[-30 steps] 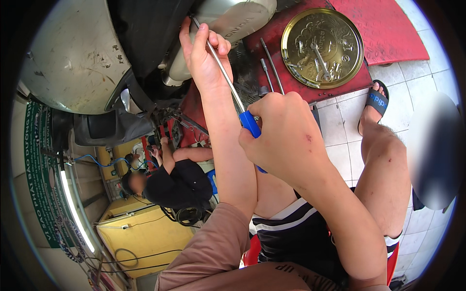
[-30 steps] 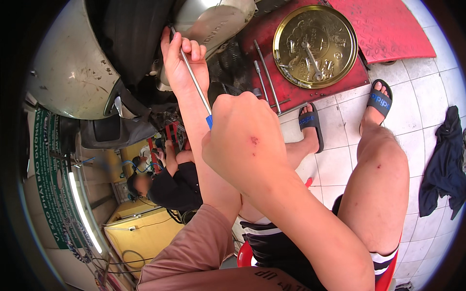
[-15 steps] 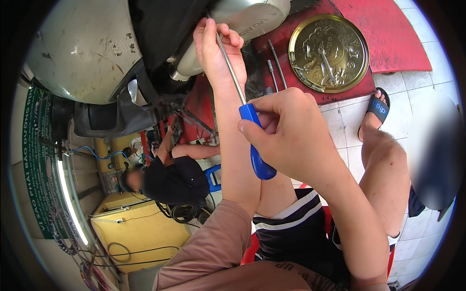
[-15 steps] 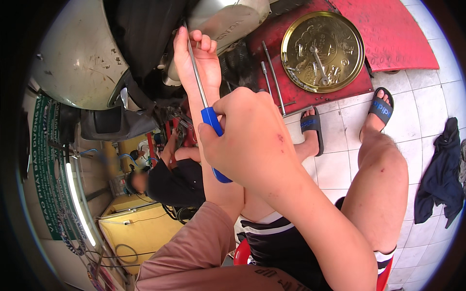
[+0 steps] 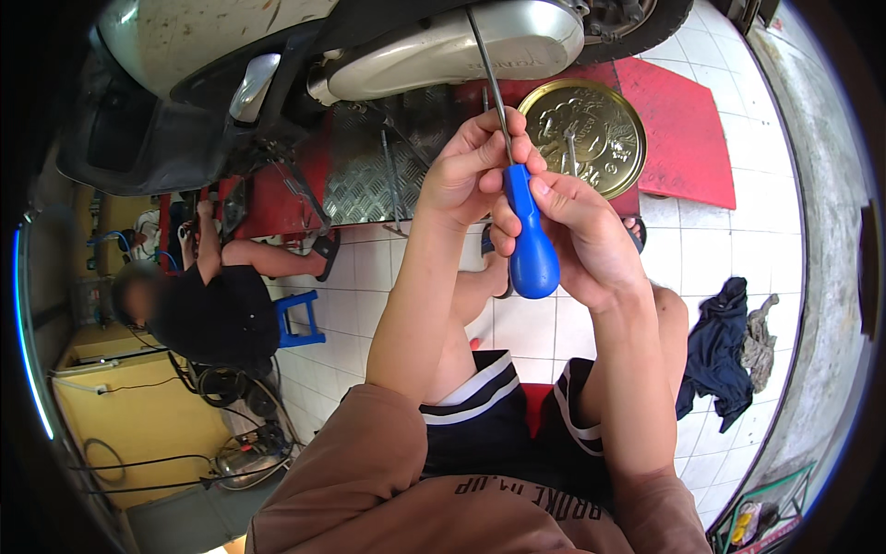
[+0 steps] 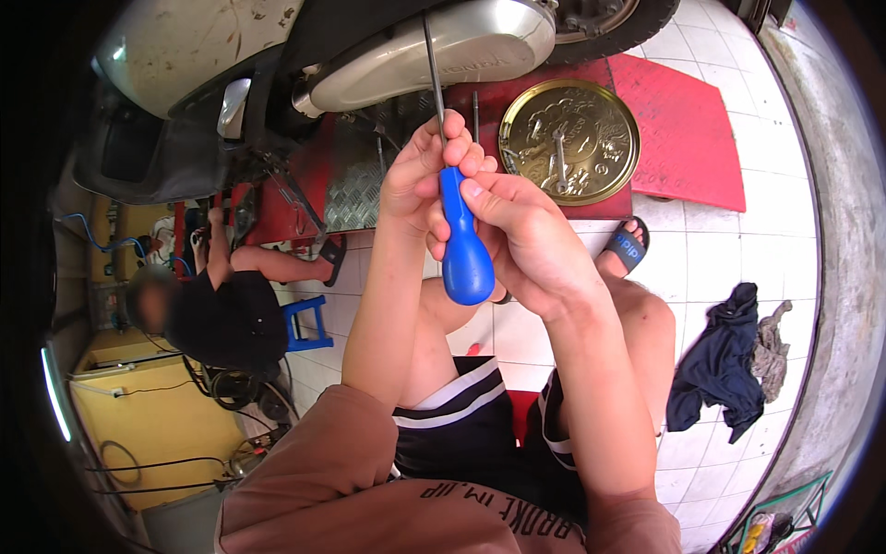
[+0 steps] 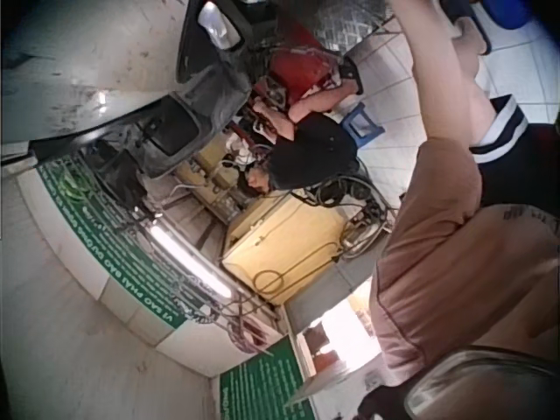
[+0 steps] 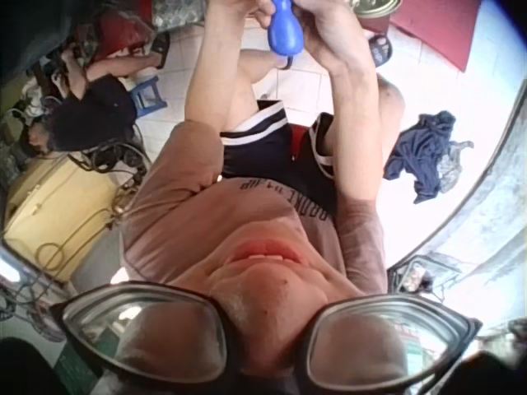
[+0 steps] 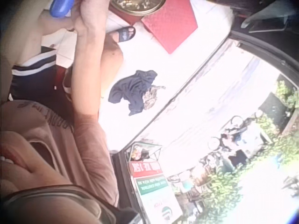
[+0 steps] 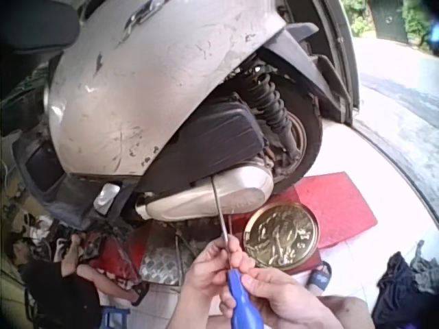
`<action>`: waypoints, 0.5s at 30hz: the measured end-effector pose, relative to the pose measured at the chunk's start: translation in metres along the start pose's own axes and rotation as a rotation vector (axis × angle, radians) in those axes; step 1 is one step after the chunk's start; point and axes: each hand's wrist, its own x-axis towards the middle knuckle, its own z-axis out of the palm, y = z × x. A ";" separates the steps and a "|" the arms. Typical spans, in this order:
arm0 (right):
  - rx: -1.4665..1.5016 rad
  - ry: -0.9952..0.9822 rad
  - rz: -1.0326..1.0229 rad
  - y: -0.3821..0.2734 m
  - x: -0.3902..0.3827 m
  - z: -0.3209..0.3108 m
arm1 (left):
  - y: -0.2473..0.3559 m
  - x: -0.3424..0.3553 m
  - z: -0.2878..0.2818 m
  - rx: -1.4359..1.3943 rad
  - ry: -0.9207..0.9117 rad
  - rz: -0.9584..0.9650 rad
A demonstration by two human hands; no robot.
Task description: The person uses a blue-handled screwdriver to loosen and remove a bolt from the underside of a white motorcycle. They then switch to a T-handle wrench to continue working on the same area, manipulating the tool with both hands while seated on a stool.
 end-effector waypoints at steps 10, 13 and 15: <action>-0.773 0.389 -0.010 -0.014 -0.012 0.008 | 0.010 -0.005 0.007 0.127 0.133 -0.047; -0.918 0.438 0.017 0.002 -0.009 0.013 | 0.013 -0.007 0.008 0.211 0.218 -0.056; -0.661 0.327 -0.036 0.014 -0.002 0.015 | 0.013 -0.009 0.006 0.248 0.232 -0.047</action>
